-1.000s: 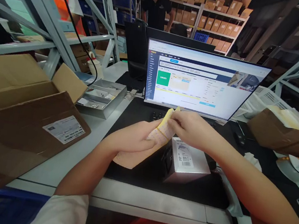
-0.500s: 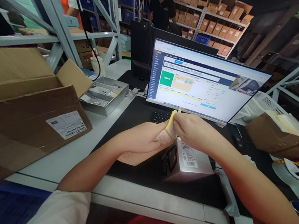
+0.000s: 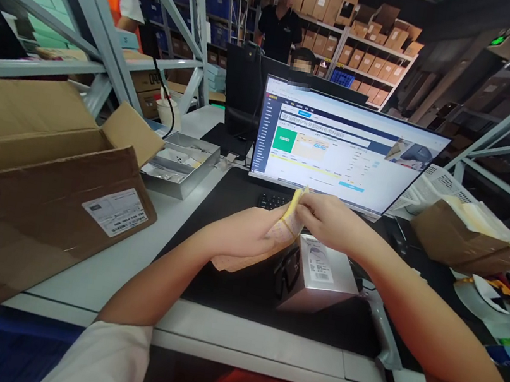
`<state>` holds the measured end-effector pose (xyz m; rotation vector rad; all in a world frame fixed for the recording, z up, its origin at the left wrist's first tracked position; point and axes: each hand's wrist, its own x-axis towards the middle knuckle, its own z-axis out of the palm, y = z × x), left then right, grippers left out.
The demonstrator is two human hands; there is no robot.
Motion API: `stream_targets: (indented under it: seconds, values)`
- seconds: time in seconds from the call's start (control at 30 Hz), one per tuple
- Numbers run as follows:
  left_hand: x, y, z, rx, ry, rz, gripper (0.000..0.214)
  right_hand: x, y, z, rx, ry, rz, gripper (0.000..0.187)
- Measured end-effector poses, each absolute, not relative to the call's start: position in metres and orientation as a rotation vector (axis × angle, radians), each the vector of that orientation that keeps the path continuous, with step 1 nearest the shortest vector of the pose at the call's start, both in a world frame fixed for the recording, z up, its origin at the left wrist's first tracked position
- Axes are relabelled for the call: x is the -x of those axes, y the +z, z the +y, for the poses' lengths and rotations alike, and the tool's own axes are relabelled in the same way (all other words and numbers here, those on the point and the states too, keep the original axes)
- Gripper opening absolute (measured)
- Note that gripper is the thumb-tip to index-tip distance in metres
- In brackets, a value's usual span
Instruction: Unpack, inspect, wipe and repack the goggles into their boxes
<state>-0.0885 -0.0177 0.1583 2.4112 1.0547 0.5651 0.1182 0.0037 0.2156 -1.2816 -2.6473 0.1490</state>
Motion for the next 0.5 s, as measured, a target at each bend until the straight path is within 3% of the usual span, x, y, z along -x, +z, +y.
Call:
stream_targets:
  seconds: [0.23,0.37,0.5]
  values:
    - [0.081,0.148,-0.019,-2.376,0.676,1.206,0.067,-0.104,0.204,0.010,1.375,0.068,-2.410,0.019]
    - [0.099,0.141,0.007,-2.205,0.778,1.055,0.081,-0.122,0.199,0.018,1.262,0.130,-2.226,0.013]
    - [0.143,0.124,0.059,-1.885,0.940,1.135,0.072,-0.166,0.198,0.008,1.162,0.101,-2.284,0.011]
